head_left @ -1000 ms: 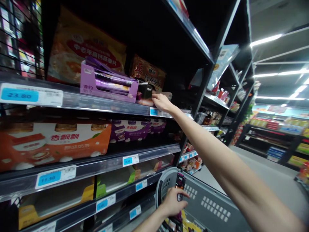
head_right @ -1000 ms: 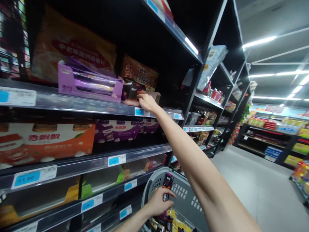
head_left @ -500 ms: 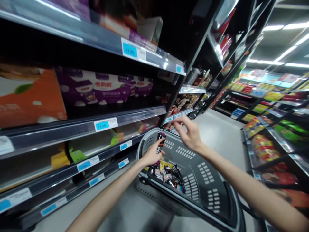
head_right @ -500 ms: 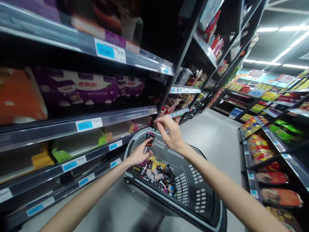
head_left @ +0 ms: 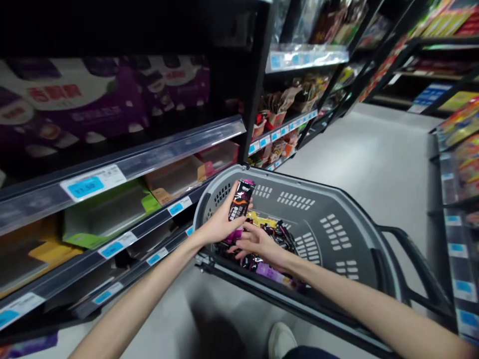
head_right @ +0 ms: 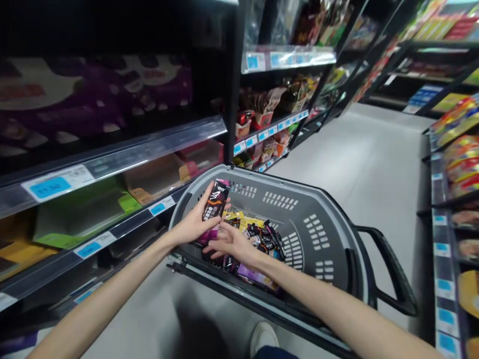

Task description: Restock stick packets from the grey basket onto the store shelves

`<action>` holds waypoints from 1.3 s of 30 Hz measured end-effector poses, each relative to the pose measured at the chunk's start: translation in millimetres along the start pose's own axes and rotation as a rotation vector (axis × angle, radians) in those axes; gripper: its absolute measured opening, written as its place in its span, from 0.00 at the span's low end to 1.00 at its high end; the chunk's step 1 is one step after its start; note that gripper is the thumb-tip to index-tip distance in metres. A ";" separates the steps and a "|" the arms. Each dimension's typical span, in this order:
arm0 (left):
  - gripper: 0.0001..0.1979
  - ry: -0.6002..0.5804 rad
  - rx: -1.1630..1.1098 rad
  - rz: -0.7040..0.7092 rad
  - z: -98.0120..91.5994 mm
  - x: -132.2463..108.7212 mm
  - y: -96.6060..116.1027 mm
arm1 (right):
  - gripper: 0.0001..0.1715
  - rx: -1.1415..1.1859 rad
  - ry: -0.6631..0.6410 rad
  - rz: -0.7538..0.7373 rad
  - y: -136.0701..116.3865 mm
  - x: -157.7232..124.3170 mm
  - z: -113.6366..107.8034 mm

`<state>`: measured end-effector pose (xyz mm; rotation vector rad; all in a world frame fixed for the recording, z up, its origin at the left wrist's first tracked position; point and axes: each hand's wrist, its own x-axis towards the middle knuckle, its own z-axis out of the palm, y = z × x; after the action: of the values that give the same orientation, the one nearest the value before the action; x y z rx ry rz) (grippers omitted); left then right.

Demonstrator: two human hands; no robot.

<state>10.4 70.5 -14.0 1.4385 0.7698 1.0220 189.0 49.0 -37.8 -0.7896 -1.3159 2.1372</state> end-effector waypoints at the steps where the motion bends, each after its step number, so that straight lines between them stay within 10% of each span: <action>1: 0.49 0.007 0.000 -0.005 0.1 1.3 -0.3 | 0.28 -0.005 0.018 -0.005 0.7 -0.2 0.0; 12: 0.20 0.152 0.261 -0.118 -2.9 3.6 2.6 | 0.26 -0.018 0.306 -0.123 -8.7 7.1 -14.0; 22: 0.18 0.429 -0.326 -0.328 0.3 5.6 2.1 | 0.27 0.091 0.364 -0.075 -13.1 1.5 -5.4; 34: 0.19 0.343 -0.348 -0.371 3.3 2.3 9.6 | 0.15 0.103 0.394 -0.083 -20.5 -0.2 2.2; 39: 0.19 0.293 -0.353 -0.363 5.4 1.5 10.7 | 0.25 -0.097 0.519 -0.084 -13.4 -1.8 3.4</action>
<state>14.9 68.2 -3.1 0.8207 0.9653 1.0328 189.4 51.1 -24.0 -1.2063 -1.1501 1.6543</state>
